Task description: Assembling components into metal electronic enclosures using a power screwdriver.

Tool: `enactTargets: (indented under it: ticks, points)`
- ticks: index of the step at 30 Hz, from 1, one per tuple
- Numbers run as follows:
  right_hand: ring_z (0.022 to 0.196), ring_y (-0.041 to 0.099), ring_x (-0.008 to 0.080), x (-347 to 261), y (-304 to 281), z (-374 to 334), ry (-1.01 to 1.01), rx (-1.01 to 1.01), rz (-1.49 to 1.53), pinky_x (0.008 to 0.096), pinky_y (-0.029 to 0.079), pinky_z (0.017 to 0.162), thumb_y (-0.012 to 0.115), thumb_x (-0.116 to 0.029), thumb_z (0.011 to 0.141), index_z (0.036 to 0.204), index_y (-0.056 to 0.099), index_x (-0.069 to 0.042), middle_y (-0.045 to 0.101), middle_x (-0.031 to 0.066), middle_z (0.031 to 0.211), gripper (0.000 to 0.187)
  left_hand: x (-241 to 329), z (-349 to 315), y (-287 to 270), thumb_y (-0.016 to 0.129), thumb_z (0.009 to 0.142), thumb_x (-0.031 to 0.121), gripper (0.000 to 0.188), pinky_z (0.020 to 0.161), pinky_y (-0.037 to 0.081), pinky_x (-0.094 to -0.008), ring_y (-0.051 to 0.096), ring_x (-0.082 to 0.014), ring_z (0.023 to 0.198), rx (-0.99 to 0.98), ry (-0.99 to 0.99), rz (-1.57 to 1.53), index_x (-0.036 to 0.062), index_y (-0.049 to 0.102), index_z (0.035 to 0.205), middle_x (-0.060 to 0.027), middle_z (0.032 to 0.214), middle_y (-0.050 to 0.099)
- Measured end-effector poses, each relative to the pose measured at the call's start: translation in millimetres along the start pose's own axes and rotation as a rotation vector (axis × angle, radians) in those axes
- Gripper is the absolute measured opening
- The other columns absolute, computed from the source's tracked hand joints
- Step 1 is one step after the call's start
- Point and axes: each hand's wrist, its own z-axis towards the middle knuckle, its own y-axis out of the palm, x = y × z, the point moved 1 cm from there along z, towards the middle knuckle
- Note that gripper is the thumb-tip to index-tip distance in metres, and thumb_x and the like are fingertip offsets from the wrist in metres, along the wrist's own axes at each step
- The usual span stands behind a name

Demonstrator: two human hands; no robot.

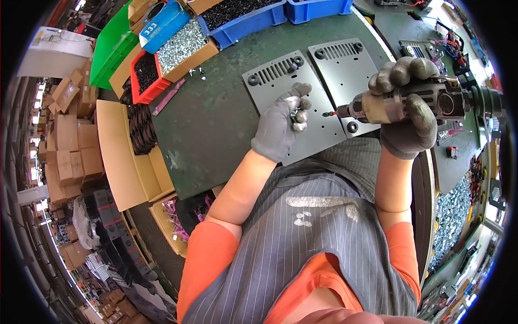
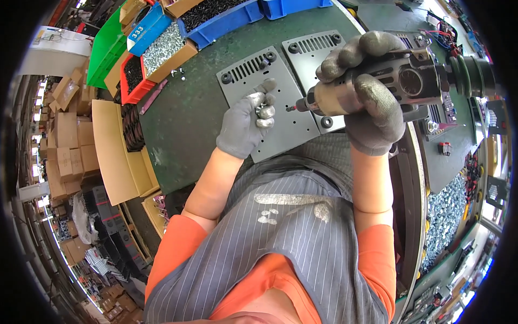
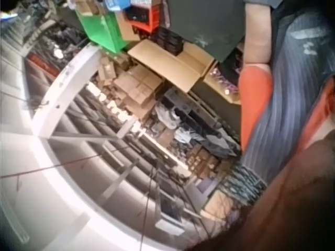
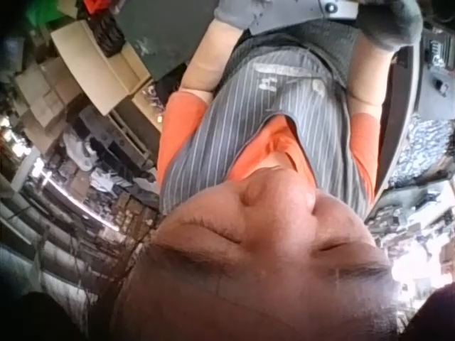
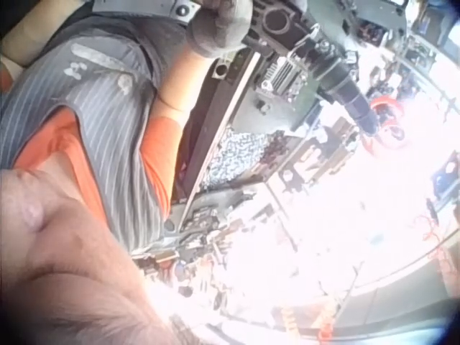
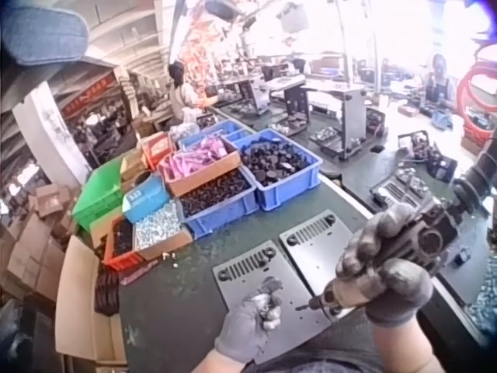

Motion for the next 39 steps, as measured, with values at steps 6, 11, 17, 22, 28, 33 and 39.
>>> enactTargets:
  ticks: [6, 11, 17, 22, 28, 33, 39]
  points:
    - [0.099, 0.061, 0.0290, 11, 7, 2, -0.057, -0.030, 0.028, 0.0449, 0.051, 0.089, 0.062, -0.009, 0.084, 0.130, 0.051, -0.005, 0.059, 0.0139, 0.110, 0.048, 0, -9, -7, 0.040, 0.101, 0.008, 0.029, 0.055, 0.043, -0.0202, 0.054, -0.0098, 0.068, 0.003, 0.127, 0.035, 0.0021, 0.056, 0.124, -0.0092, 0.096, 0.061]
    - [0.101, 0.061, 0.0288, 15, 11, 5, -0.046, -0.053, 0.070, 0.0457, 0.050, 0.090, 0.063, -0.009, 0.084, 0.130, 0.052, -0.005, 0.059, 0.0138, 0.112, 0.047, 1, -13, -20, 0.040, 0.100, 0.007, 0.029, 0.055, 0.047, -0.0217, 0.059, -0.0110, 0.069, -0.176, 0.034, -0.019, 0.0011, 0.056, 0.123, -0.0120, 0.098, 0.064]
    - [0.101, 0.061, 0.0284, 16, 13, 6, -0.042, -0.035, 0.120, 0.0448, 0.050, 0.090, 0.063, -0.010, 0.085, 0.130, 0.052, -0.006, 0.059, 0.0131, 0.111, 0.046, 4, -12, -21, 0.042, 0.095, 0.003, 0.031, 0.053, 0.046, -0.0214, 0.061, -0.0148, 0.069, 0.000, -0.023, -0.113, -0.0021, 0.056, 0.122, -0.0142, 0.101, 0.065]
    - [0.097, 0.052, 0.0248, 11, 12, -1, -0.035, 0.065, 0.011, 0.0413, 0.043, 0.087, 0.065, -0.019, 0.081, 0.129, 0.052, -0.006, 0.052, 0.0101, 0.109, 0.051, 3, -11, -24, 0.043, 0.092, 0.004, 0.029, 0.049, 0.044, -0.0224, 0.057, -0.0150, 0.061, -0.055, -0.017, -0.081, -0.0024, 0.059, 0.116, -0.0125, 0.090, 0.065]
    - [0.093, 0.052, 0.0259, 8, 9, -5, 0.014, 0.030, 0.029, 0.0412, 0.044, 0.084, 0.066, -0.017, 0.080, 0.129, 0.051, -0.004, 0.050, 0.0095, 0.104, 0.053, 79, -6, -70, 0.048, 0.084, 0.007, 0.028, 0.039, 0.032, -0.0216, 0.040, -0.0093, 0.046, 0.005, 0.106, -0.038, 0.0007, 0.062, 0.108, -0.0043, 0.069, 0.057]
    - [0.090, 0.050, 0.0242, 11, 1, -10, 0.032, 0.109, -0.030, 0.0403, 0.043, 0.082, 0.066, -0.018, 0.078, 0.126, 0.050, -0.004, 0.048, 0.0095, 0.101, 0.053, 227, -2, -119, 0.050, 0.079, 0.007, 0.036, 0.036, 0.028, -0.0213, 0.034, -0.0064, 0.043, 0.325, 0.410, 0.261, 0.0047, 0.062, 0.113, 0.0014, 0.063, 0.046]
    - [0.091, 0.049, 0.0240, 15, 0, -14, 0.046, 0.139, -0.022, 0.0401, 0.043, 0.083, 0.065, -0.017, 0.077, 0.125, 0.049, -0.005, 0.049, 0.0095, 0.102, 0.052, 306, -12, -156, 0.047, 0.093, 0.011, 0.032, 0.043, 0.036, -0.0223, 0.043, -0.0099, 0.053, 0.779, 0.454, 0.516, 0.0069, 0.058, 0.123, -0.0014, 0.078, 0.053]
